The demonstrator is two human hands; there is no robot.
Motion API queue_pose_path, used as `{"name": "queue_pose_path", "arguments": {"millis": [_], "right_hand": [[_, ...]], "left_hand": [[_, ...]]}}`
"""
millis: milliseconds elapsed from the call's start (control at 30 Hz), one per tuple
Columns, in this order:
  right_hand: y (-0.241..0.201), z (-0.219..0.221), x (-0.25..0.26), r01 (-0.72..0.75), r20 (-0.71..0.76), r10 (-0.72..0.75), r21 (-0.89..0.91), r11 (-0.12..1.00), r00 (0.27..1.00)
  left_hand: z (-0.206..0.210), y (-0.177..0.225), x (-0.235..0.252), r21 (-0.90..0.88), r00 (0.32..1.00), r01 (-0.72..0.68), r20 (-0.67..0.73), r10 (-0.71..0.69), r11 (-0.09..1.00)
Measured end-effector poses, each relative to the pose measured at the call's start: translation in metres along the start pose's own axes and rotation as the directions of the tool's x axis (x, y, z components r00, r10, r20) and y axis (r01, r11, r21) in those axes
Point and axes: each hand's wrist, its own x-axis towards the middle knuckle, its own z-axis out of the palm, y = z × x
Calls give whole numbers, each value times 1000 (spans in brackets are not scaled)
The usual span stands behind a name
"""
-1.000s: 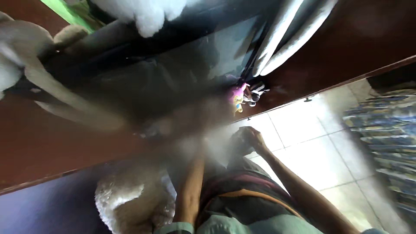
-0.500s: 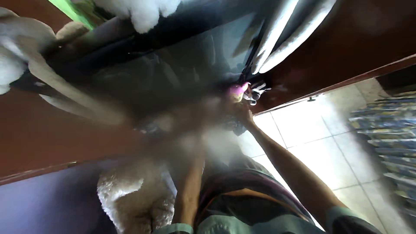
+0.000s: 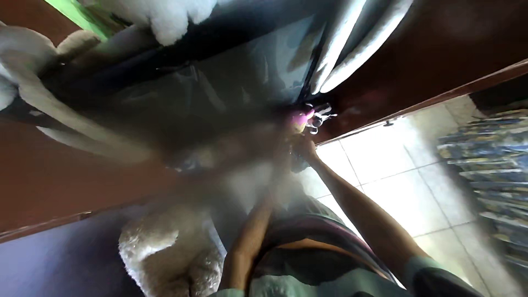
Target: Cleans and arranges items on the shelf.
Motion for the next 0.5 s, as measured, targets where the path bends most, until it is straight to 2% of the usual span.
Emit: {"name": "queue_pose_path", "arguments": {"millis": [133,333,433,500], "right_hand": [[2,-3,-6,-24,-13,23,-85,996,1000],[-11,-9,-40,-45,15,48,-165,985,999],[-8,-21,-68,80,118,-64,-135,988,991],[10,-36,-85,192,206,-174,-73,979,963]], "left_hand": [[9,28,22,135,999,-1,49,-6,991],[8,32,19,248,975,140,134,-177,959],[-12,64,4,263,950,221,162,-268,939],[-22,46,1,204,958,191,172,-227,960]]}}
